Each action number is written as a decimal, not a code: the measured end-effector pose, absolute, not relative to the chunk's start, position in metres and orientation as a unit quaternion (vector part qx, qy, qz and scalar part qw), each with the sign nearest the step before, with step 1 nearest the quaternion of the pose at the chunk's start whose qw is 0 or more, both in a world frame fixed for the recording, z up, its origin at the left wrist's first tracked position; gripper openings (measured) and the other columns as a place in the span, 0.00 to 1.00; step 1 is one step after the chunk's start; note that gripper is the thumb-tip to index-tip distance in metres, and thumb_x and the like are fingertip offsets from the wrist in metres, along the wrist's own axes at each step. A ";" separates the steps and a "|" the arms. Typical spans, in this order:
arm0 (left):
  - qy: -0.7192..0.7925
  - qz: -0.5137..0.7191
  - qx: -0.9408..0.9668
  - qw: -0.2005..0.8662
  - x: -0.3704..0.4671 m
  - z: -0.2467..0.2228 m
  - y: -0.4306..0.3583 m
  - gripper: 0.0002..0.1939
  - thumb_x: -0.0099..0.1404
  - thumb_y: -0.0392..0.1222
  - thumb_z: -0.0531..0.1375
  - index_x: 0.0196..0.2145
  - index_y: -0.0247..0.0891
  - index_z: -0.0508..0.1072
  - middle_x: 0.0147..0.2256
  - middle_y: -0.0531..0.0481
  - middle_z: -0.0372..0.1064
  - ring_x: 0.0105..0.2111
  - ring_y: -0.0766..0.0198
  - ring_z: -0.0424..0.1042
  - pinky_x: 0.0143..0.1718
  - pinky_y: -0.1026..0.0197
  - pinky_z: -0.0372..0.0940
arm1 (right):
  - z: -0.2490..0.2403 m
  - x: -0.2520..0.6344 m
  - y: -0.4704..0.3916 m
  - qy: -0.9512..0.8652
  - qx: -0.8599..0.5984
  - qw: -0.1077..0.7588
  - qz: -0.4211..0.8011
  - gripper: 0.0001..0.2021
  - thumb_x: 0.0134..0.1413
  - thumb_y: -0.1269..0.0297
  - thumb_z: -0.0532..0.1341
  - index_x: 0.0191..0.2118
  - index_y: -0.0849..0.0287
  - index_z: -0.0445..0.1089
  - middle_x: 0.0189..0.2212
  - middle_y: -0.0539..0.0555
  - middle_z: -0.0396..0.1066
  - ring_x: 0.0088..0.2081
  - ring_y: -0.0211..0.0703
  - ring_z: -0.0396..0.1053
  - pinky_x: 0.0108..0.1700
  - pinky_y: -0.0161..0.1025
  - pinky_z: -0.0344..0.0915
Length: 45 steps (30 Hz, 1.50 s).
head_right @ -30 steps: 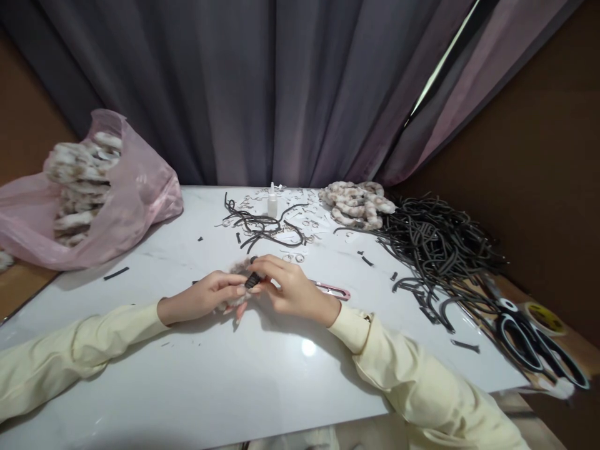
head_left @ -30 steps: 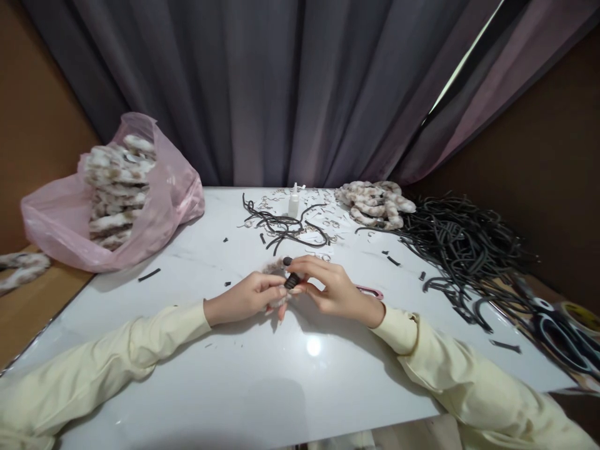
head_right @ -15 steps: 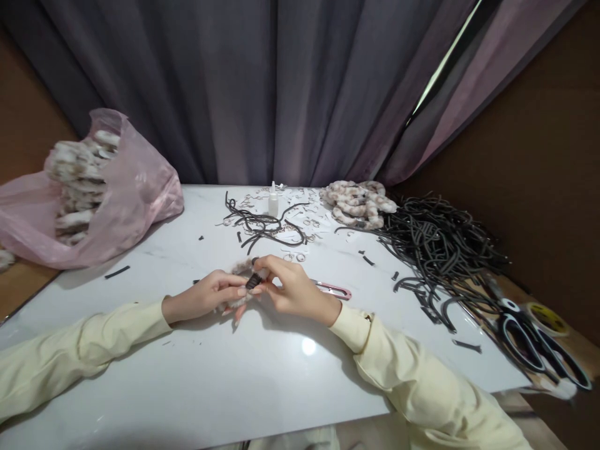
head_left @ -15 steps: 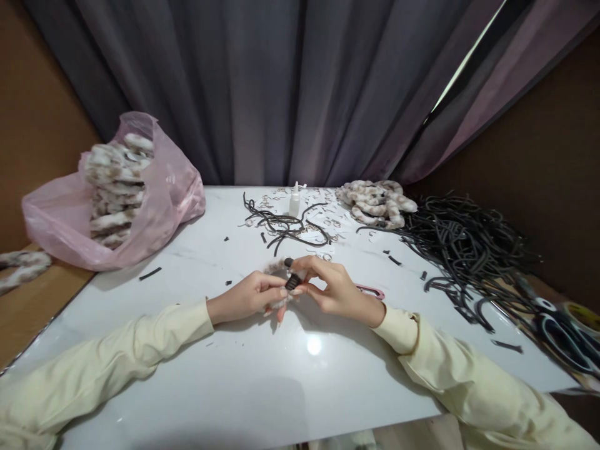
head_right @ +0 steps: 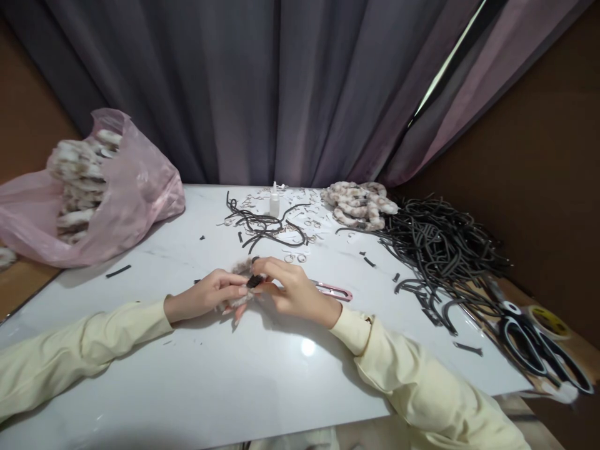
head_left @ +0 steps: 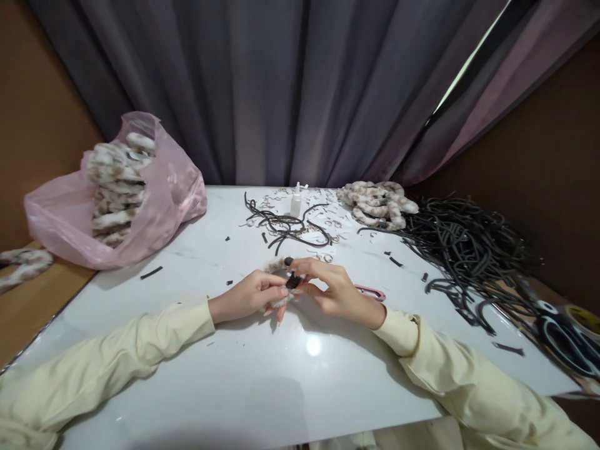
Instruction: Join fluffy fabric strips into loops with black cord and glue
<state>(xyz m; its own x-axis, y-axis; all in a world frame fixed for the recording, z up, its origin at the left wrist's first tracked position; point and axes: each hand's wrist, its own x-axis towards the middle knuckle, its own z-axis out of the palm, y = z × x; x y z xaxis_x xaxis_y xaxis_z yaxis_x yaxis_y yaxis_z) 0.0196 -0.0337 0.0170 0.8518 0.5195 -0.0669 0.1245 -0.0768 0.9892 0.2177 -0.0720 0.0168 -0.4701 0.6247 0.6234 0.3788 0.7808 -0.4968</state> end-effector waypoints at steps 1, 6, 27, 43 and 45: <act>0.225 0.155 0.717 0.642 0.020 0.017 -0.034 0.19 0.64 0.49 0.53 0.22 0.32 0.67 0.19 0.48 0.66 0.17 0.71 0.56 0.21 0.65 0.53 | 0.017 0.217 -0.072 -0.845 -0.298 0.420 0.146 0.11 0.54 0.76 0.57 0.43 0.61 0.63 0.41 0.61 0.69 0.42 0.42 0.68 0.38 0.36 0.69; 0.223 0.156 0.680 0.681 0.020 0.018 -0.033 0.16 0.62 0.46 0.56 0.23 0.32 0.68 0.22 0.46 0.70 0.19 0.70 0.61 0.20 0.66 0.55 | 0.021 0.216 -0.074 -0.845 -0.301 0.413 0.155 0.11 0.54 0.75 0.56 0.44 0.61 0.63 0.40 0.59 0.69 0.40 0.40 0.68 0.37 0.35 0.69; 0.280 0.162 0.532 0.783 0.030 0.018 -0.035 0.17 0.58 0.50 0.61 0.25 0.29 0.73 0.21 0.49 0.69 0.15 0.75 0.61 0.17 0.70 0.54 | 0.028 0.221 -0.072 -0.839 -0.349 0.328 0.259 0.15 0.55 0.70 0.57 0.47 0.58 0.53 0.36 0.55 0.70 0.33 0.39 0.70 0.36 0.36 0.67; 0.269 0.221 0.530 0.773 0.030 0.013 -0.036 0.17 0.58 0.50 0.62 0.25 0.31 0.70 0.20 0.51 0.67 0.19 0.72 0.62 0.21 0.69 0.55 | 0.033 0.215 -0.079 -0.889 -0.292 0.339 0.094 0.06 0.57 0.73 0.54 0.39 0.60 0.63 0.37 0.57 0.65 0.38 0.41 0.65 0.37 0.37 0.66; 0.267 0.209 0.533 0.775 0.029 0.013 -0.036 0.17 0.58 0.51 0.61 0.25 0.31 0.70 0.22 0.49 0.69 0.19 0.72 0.63 0.21 0.69 0.55 | 0.030 0.215 -0.078 -0.891 -0.293 0.337 0.089 0.05 0.56 0.74 0.54 0.38 0.60 0.63 0.37 0.57 0.66 0.37 0.40 0.65 0.37 0.36 0.66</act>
